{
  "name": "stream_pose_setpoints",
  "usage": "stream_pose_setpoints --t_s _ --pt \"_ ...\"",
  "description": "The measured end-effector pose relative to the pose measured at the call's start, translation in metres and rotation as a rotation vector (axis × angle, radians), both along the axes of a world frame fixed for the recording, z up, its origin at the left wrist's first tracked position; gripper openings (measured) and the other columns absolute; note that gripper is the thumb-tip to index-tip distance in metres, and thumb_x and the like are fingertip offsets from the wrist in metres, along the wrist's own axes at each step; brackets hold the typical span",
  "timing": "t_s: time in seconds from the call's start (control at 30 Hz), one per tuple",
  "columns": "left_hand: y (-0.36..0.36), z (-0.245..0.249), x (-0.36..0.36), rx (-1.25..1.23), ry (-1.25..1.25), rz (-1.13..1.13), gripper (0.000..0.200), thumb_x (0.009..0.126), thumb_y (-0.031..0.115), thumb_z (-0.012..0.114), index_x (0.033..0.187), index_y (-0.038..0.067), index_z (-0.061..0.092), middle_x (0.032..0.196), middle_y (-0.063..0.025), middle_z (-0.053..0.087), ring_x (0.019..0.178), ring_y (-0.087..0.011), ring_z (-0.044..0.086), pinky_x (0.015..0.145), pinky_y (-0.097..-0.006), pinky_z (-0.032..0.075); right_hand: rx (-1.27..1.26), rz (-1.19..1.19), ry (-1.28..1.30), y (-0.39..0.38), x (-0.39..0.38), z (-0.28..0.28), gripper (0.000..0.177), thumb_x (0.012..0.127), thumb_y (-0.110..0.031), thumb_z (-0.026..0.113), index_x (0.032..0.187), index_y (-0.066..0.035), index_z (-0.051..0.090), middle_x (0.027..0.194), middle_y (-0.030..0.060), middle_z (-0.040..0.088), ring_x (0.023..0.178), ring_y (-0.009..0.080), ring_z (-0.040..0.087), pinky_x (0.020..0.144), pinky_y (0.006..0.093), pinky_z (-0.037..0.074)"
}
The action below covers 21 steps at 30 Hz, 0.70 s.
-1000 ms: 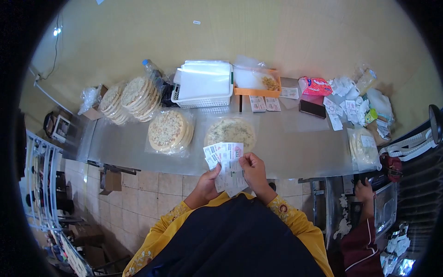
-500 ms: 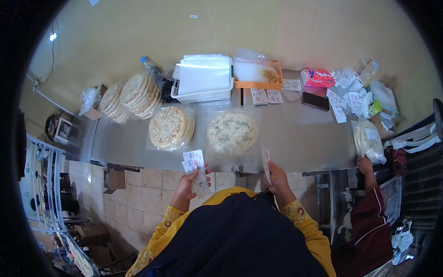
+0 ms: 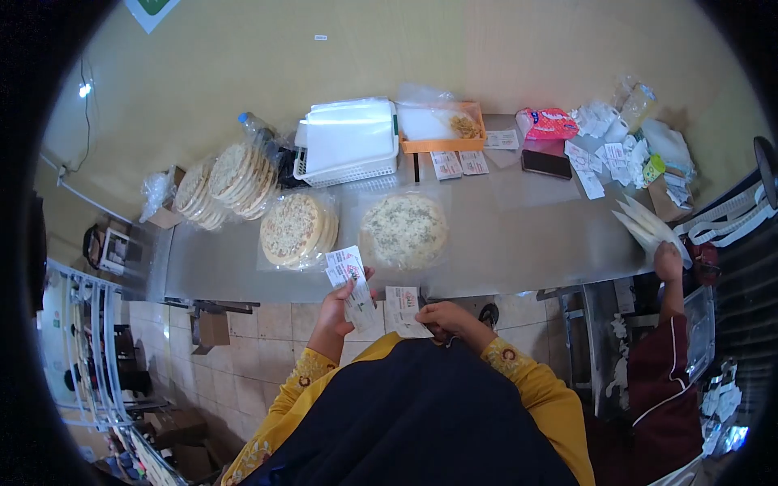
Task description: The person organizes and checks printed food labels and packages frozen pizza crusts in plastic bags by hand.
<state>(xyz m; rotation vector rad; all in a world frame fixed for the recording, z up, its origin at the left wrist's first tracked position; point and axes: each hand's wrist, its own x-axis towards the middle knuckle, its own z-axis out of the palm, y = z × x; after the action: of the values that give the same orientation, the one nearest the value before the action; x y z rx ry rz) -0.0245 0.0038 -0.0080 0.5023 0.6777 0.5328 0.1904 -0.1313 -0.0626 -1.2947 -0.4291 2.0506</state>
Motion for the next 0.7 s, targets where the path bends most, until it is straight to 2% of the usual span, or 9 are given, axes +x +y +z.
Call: stream_pose_setpoints --t_s 0.07,0.13,0.23,0.33,0.43,0.53,0.7 --pt "0.001 0.005 0.001 -0.051 -0.169 0.009 0.041 0.094 0.025 0.040 0.130 0.004 0.037 0.129 -0.0063 0.047 0.086 -0.0238 0.059 0.074 -0.0414 0.049 -0.007 0.001 0.045 0.006 -0.003 -0.006 0.012 0.086 -0.020 0.059 0.084 -0.008 0.056 0.051 -0.0031 0.043 0.036 0.0066 0.032 0.034 0.0230 0.023" --pt "0.004 0.010 0.003 -0.035 -0.156 0.010 0.043 0.093 0.026 0.042 0.129 0.004 0.038 0.130 -0.0060 0.046 0.084 -0.0221 0.059 0.071 -0.0408 0.049 -0.016 -0.055 0.130 0.014 -0.006 -0.002 0.011 0.087 -0.018 0.058 0.084 -0.007 0.056 0.053 -0.0022 0.045 0.036 0.0069 0.034 0.034 0.0233 0.024" --pt "0.006 0.015 0.006 -0.024 -0.186 0.002 0.044 0.092 0.027 0.045 0.128 0.004 0.038 0.129 -0.0056 0.046 0.083 -0.0207 0.059 0.069 -0.0404 0.049 0.071 -0.398 0.014 0.028 -0.016 -0.004 0.012 0.088 -0.017 0.056 0.088 -0.005 0.054 0.058 0.0006 0.049 0.040 0.0096 0.041 0.037 0.0240 0.034" --pt "0.004 0.018 0.011 -0.050 -0.217 -0.010 0.045 0.091 0.027 0.047 0.128 0.004 0.039 0.128 -0.0049 0.046 0.082 -0.0206 0.059 0.069 -0.0400 0.049 0.018 -0.799 0.044 0.044 -0.023 0.000 0.011 0.088 -0.013 0.054 0.093 -0.004 0.053 0.069 0.0049 0.055 0.053 0.0143 0.054 0.047 0.0250 0.045" --pt "-0.005 0.024 0.017 -0.045 -0.217 -0.031 0.046 0.090 0.027 0.048 0.129 0.004 0.038 0.130 -0.0034 0.045 0.083 -0.0194 0.057 0.070 -0.0376 0.048 0.068 -1.052 0.236 0.058 -0.028 0.006 0.010 0.086 -0.008 0.053 0.095 -0.004 0.052 0.081 0.0077 0.057 0.072 0.0190 0.060 0.061 0.0299 0.051" --pt "-0.012 0.029 0.025 -0.072 -0.243 -0.025 0.045 0.090 0.027 0.049 0.128 0.006 0.038 0.128 -0.0026 0.045 0.084 -0.0208 0.058 0.069 -0.0392 0.049 0.165 -1.117 0.339 0.080 -0.027 -0.001 0.015 0.086 -0.005 0.051 0.100 -0.003 0.051 0.089 0.0098 0.057 0.077 0.0228 0.061 0.064 0.0332 0.053" --pt "-0.017 0.027 0.027 -0.105 -0.255 -0.034 0.043 0.091 0.027 0.048 0.128 0.007 0.039 0.128 -0.0012 0.046 0.087 -0.0205 0.057 0.072 -0.0398 0.048 0.033 -1.222 0.287 0.131 -0.027 0.008 0.022 0.089 -0.009 0.048 0.110 0.000 0.047 0.100 0.0145 0.058 0.092 0.0267 0.060 0.078 0.0353 0.052"
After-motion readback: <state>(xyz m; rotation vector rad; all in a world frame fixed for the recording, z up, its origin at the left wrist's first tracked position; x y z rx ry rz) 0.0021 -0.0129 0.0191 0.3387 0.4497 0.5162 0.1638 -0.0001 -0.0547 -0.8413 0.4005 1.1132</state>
